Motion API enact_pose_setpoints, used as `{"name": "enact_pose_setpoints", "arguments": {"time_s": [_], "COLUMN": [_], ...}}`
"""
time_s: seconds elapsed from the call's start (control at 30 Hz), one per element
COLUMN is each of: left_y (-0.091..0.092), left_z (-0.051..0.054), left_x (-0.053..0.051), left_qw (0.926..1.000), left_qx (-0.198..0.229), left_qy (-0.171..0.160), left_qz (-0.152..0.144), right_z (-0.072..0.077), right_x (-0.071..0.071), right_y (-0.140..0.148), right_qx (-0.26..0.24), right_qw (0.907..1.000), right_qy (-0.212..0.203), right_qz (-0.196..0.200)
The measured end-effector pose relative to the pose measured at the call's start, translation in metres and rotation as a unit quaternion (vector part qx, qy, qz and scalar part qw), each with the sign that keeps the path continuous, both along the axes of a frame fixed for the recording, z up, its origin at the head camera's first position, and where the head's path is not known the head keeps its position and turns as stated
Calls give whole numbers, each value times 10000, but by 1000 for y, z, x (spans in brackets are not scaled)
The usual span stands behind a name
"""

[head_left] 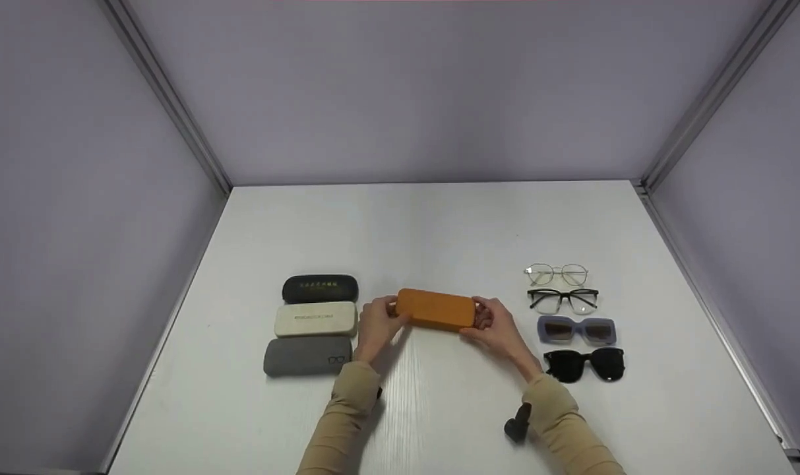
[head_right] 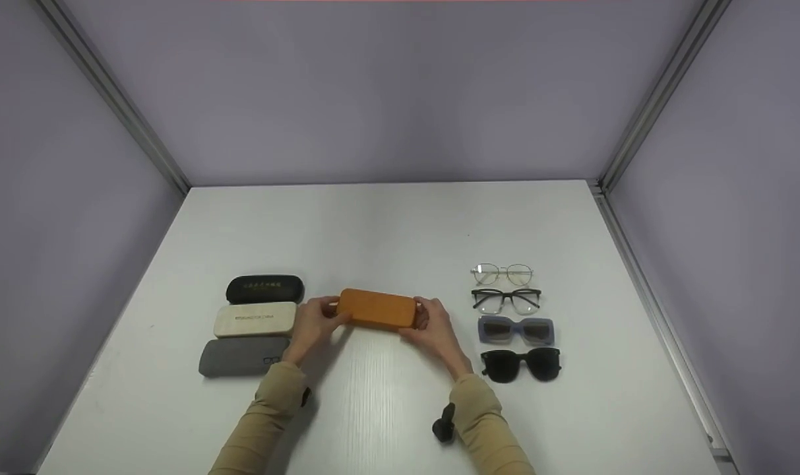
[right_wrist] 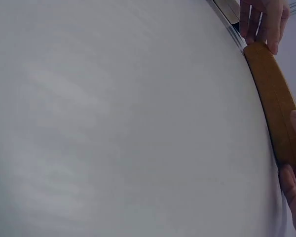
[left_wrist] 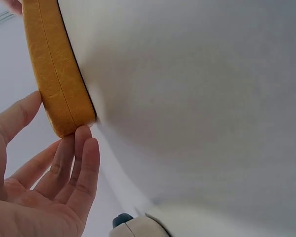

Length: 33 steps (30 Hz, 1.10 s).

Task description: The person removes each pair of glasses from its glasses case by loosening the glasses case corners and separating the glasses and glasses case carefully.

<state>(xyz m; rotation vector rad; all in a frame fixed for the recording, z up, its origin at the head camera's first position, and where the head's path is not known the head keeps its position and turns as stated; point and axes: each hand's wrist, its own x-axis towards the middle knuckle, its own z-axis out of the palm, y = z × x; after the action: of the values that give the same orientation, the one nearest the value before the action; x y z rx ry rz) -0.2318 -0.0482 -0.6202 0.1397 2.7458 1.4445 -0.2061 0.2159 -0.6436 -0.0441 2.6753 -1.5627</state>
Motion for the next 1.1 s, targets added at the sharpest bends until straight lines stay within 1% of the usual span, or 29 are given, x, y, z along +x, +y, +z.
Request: {"name": "enact_pose_setpoints", "arguments": {"time_s": [0.17,0.27,0.33,0.47,0.53,0.63,0.7,0.83,0.9,1.0,1.1], "left_y": [-4,-7,-9,-14,-16,-17,-16,-14,-13,-13,-13], "left_z": [5,9,11,13,14,15,15,13,11,8,8], "left_x": [1,1,0,-2,-2,-3,-3,-4,-4,-3,-2], "left_qw": [9996,9988,9982,9969,9965,9964,9968,9972,9977,9984,9991], "left_qx": [-109,-239,-260,-194,-208,-308,-371,-480,-481,-447,-328], "left_qy": [-53,56,113,62,14,14,-19,16,46,25,23], "left_qz": [-243,-416,-519,-767,-814,-784,-704,-570,-470,-339,-249], "right_z": [2,4,5,7,7,7,6,3,1,-1,-3], "right_x": [2,4,6,8,8,7,7,5,4,4,4], "right_y": [3,5,5,2,0,-5,-8,-14,-16,-18,-21], "right_qx": [450,660,741,784,754,785,812,778,713,594,570], "right_qw": [9979,9958,9946,9933,9934,9932,9931,9944,9951,9960,9959], "right_qy": [242,261,206,191,227,324,379,502,571,598,688], "right_qz": [403,581,692,827,833,802,755,503,374,284,164]}}
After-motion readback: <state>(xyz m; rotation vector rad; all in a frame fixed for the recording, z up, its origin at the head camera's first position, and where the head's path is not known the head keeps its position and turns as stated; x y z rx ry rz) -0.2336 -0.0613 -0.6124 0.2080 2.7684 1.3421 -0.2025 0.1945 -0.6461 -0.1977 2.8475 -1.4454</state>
